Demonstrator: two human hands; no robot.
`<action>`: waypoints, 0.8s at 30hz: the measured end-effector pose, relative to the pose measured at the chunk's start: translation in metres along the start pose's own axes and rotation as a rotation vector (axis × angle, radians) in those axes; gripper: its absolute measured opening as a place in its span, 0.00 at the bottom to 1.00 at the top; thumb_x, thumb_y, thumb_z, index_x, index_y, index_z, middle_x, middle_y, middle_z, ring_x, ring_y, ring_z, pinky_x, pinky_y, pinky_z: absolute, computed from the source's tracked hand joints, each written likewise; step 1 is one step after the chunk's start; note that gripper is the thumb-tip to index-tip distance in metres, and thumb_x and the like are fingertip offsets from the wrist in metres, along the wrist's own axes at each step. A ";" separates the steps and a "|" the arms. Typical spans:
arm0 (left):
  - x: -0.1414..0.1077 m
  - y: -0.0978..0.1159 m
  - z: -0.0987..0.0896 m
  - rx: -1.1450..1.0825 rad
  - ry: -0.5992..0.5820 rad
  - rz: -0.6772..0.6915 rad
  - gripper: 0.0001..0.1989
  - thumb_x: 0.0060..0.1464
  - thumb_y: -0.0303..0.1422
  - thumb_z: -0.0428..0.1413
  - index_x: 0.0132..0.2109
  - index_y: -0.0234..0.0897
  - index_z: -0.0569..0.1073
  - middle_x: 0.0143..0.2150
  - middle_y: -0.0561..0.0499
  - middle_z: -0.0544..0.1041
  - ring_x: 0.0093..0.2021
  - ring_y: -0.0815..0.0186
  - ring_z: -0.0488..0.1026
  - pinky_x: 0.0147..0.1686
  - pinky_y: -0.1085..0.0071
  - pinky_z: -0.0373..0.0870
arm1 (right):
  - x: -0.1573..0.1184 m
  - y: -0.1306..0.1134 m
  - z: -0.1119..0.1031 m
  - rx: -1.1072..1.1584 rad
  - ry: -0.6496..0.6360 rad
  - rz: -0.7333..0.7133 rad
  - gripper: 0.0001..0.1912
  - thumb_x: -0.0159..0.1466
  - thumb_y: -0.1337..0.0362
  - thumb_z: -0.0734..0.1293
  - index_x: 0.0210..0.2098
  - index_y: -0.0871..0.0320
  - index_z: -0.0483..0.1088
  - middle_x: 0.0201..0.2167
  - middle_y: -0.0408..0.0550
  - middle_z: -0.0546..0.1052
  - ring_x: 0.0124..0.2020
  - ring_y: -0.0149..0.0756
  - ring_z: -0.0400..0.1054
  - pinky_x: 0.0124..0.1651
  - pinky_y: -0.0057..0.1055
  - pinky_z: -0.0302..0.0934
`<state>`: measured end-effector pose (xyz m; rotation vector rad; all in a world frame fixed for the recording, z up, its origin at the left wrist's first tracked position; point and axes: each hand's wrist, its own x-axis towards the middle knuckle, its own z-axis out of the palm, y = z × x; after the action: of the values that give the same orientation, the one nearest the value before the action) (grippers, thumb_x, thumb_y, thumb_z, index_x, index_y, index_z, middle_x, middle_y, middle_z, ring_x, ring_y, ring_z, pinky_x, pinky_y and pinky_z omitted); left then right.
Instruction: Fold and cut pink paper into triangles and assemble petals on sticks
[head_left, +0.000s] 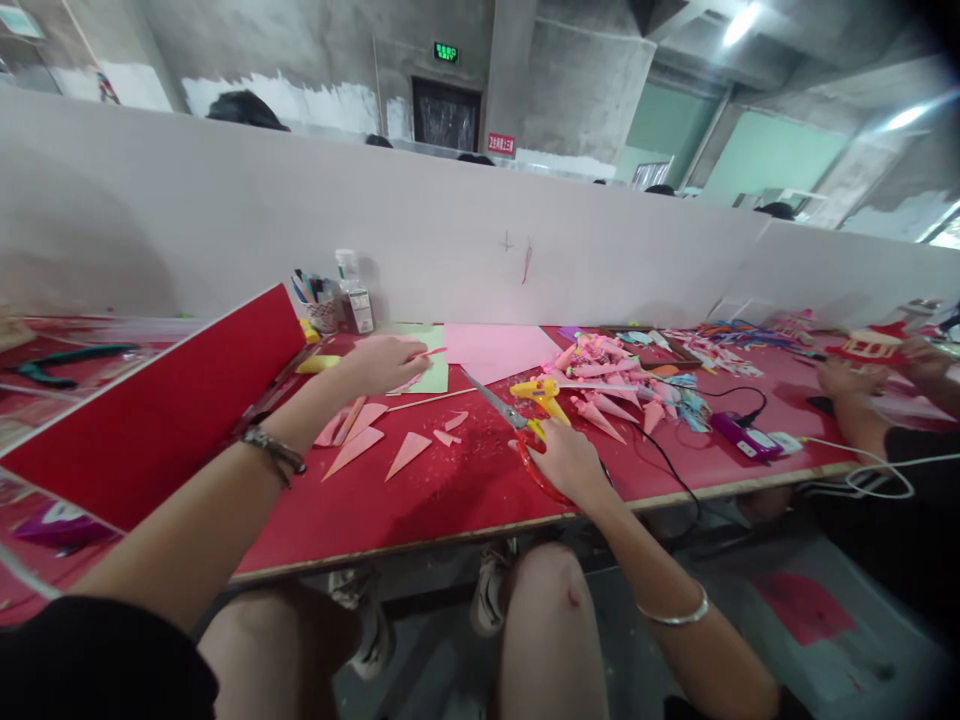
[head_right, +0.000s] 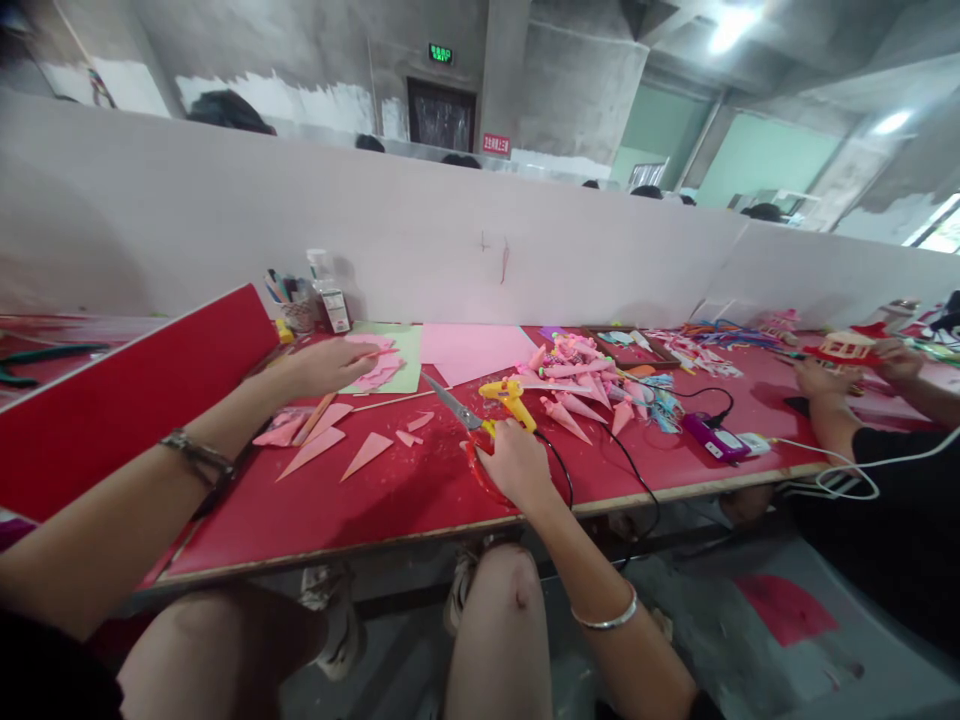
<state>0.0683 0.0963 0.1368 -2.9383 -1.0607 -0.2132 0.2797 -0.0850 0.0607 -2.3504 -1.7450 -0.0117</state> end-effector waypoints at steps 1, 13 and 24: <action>-0.008 -0.003 0.013 -0.008 -0.033 -0.055 0.18 0.54 0.39 0.37 0.33 0.35 0.68 0.32 0.47 0.74 0.30 0.64 0.69 0.28 0.72 0.59 | -0.002 0.002 0.002 0.008 -0.011 0.004 0.20 0.60 0.49 0.56 0.36 0.59 0.66 0.37 0.53 0.73 0.38 0.42 0.69 0.36 0.31 0.57; -0.091 0.028 0.110 0.007 -0.090 -0.438 0.20 0.53 0.47 0.41 0.43 0.38 0.67 0.44 0.41 0.72 0.41 0.54 0.71 0.30 0.67 0.64 | -0.018 0.005 0.013 0.071 -0.051 -0.009 0.19 0.58 0.49 0.60 0.36 0.58 0.66 0.36 0.51 0.73 0.38 0.39 0.68 0.37 0.29 0.55; -0.128 0.013 0.089 0.245 0.053 -0.477 0.25 0.54 0.49 0.39 0.40 0.36 0.72 0.41 0.40 0.73 0.39 0.52 0.70 0.35 0.62 0.60 | -0.016 -0.004 0.027 0.163 -0.045 -0.081 0.16 0.58 0.50 0.60 0.31 0.58 0.66 0.32 0.49 0.73 0.34 0.36 0.67 0.33 0.27 0.52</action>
<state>-0.0101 0.0102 0.0322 -2.4144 -1.6322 -0.1486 0.2679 -0.0941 0.0330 -2.1799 -1.7887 0.1660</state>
